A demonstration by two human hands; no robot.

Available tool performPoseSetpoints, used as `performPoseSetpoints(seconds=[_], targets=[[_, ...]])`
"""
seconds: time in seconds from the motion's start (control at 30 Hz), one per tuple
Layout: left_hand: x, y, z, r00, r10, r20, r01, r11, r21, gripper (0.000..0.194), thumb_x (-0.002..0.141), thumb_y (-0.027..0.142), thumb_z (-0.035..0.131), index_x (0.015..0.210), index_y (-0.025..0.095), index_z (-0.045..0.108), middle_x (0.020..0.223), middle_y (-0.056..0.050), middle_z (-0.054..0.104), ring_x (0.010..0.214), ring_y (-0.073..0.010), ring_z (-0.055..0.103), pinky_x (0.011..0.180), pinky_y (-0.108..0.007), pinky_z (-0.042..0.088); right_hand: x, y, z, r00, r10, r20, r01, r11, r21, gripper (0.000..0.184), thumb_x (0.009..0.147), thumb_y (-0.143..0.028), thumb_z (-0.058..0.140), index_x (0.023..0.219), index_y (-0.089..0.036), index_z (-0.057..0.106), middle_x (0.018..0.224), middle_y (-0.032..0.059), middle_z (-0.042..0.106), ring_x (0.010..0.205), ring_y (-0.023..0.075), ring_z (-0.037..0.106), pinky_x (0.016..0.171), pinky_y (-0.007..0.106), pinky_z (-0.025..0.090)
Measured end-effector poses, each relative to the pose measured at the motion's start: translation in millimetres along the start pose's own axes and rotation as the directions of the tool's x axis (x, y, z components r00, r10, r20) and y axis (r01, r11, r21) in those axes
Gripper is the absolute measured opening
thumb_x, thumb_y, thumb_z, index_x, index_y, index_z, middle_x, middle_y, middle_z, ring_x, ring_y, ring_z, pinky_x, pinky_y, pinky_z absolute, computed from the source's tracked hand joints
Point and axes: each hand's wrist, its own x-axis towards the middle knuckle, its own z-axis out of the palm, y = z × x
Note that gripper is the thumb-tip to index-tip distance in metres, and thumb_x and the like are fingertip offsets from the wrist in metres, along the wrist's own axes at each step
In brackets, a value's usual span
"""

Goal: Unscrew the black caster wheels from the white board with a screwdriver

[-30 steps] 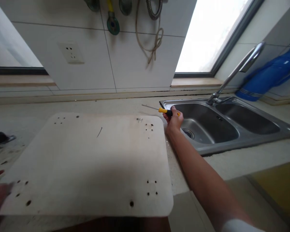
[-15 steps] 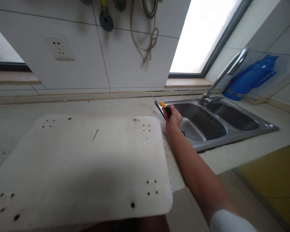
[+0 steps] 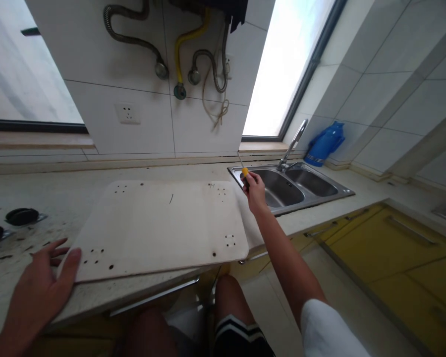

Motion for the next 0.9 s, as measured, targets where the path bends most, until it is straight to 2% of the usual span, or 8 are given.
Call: performPoseSetpoints(seconds=[0.13,0.23,0.3,0.37,0.47,0.6,0.7,0.9], targets=[[-7,28,-19.3,1.000,-0.008,-0.009,0.006,0.984,-0.178,0.086,0.098,0.082,0.026,0.163,0.029,0.045,0.142,-0.020,0.070,0.137,-0.0474,0.067,0.124,-0.064,0.051,-85,-10,1,0.907,-0.223,0.359,0.329,0.905,-0.269,0.043,0.097,-0.048,0.080,0.137,-0.031,0.080,0.114,0.0050,0.079,0.101,0.0205,0.073,0.097,0.036,0.061],[-8,34,-22.2,1.000,0.028,-0.013,-0.030,0.981,-0.190,0.091,0.101,0.079,0.024,0.157,0.013,0.051,0.142,-0.028,0.069,0.138,-0.0516,0.065,0.123,-0.065,0.050,-120,-12,-13,0.802,-0.212,0.559,0.480,0.785,-0.392,0.031,0.087,-0.043,0.085,0.117,-0.034,0.089,0.108,0.0049,0.080,0.090,0.0197,0.072,0.094,0.035,0.059],[-8,33,-20.8,0.998,0.050,-0.023,-0.053,0.978,-0.200,0.090,0.102,0.076,0.026,0.156,0.009,0.053,0.139,-0.029,0.071,0.136,-0.0517,0.066,0.122,-0.064,0.051,-123,-11,-28,0.792,-0.185,0.581,0.515,0.714,-0.474,0.031,0.088,-0.041,0.086,0.118,-0.036,0.089,0.108,0.0039,0.080,0.087,0.0180,0.072,0.093,0.035,0.060],[-8,31,-19.5,0.996,0.074,-0.047,-0.082,0.974,-0.210,0.086,0.103,0.072,0.029,0.155,0.009,0.054,0.137,-0.029,0.073,0.135,-0.0511,0.067,0.121,-0.064,0.051,-115,-8,-47,0.842,-0.184,0.507,0.489,0.657,-0.574,0.032,0.095,-0.041,0.084,0.125,-0.032,0.085,0.113,0.0041,0.080,0.093,0.0184,0.073,0.097,0.037,0.062],[-8,30,-19.6,0.993,0.100,-0.067,-0.112,0.967,-0.230,0.080,0.104,0.069,0.032,0.155,0.010,0.055,0.136,-0.029,0.074,0.134,-0.0508,0.068,0.119,-0.065,0.051,-98,-4,-78,0.943,-0.250,0.218,0.329,0.613,-0.718,0.042,0.107,-0.047,0.074,0.138,-0.019,0.071,0.136,0.0101,0.074,0.118,0.0242,0.074,0.104,0.048,0.065],[-8,31,-22.2,0.997,0.078,-0.024,-0.082,0.966,-0.247,0.082,0.105,0.068,0.032,0.158,0.008,0.052,0.139,-0.030,0.073,0.137,-0.0525,0.067,0.120,-0.066,0.051,-100,10,-104,0.943,-0.323,-0.078,0.159,0.644,-0.749,0.046,0.107,-0.046,0.075,0.144,-0.019,0.068,0.146,0.0120,0.070,0.128,0.0275,0.072,0.109,0.052,0.065],[-7,31,-23.4,0.996,0.084,-0.009,-0.084,0.965,-0.247,0.086,0.105,0.071,0.033,0.161,0.007,0.049,0.143,-0.030,0.072,0.138,-0.0537,0.067,0.120,-0.067,0.051,-126,28,-99,0.929,-0.343,-0.140,0.149,0.692,-0.707,0.045,0.107,-0.046,0.075,0.143,-0.019,0.069,0.145,0.0119,0.071,0.128,0.0275,0.073,0.109,0.052,0.065],[-6,30,-24.6,0.991,0.136,0.015,-0.128,0.961,-0.244,0.096,0.104,0.076,0.034,0.160,0.001,0.054,0.152,-0.036,0.067,0.143,-0.0549,0.064,0.123,-0.067,0.049,-186,60,-53,0.901,-0.391,-0.188,0.197,0.756,-0.623,0.046,0.108,-0.049,0.072,0.144,-0.020,0.069,0.144,0.0114,0.072,0.128,0.0270,0.072,0.112,0.053,0.063]])
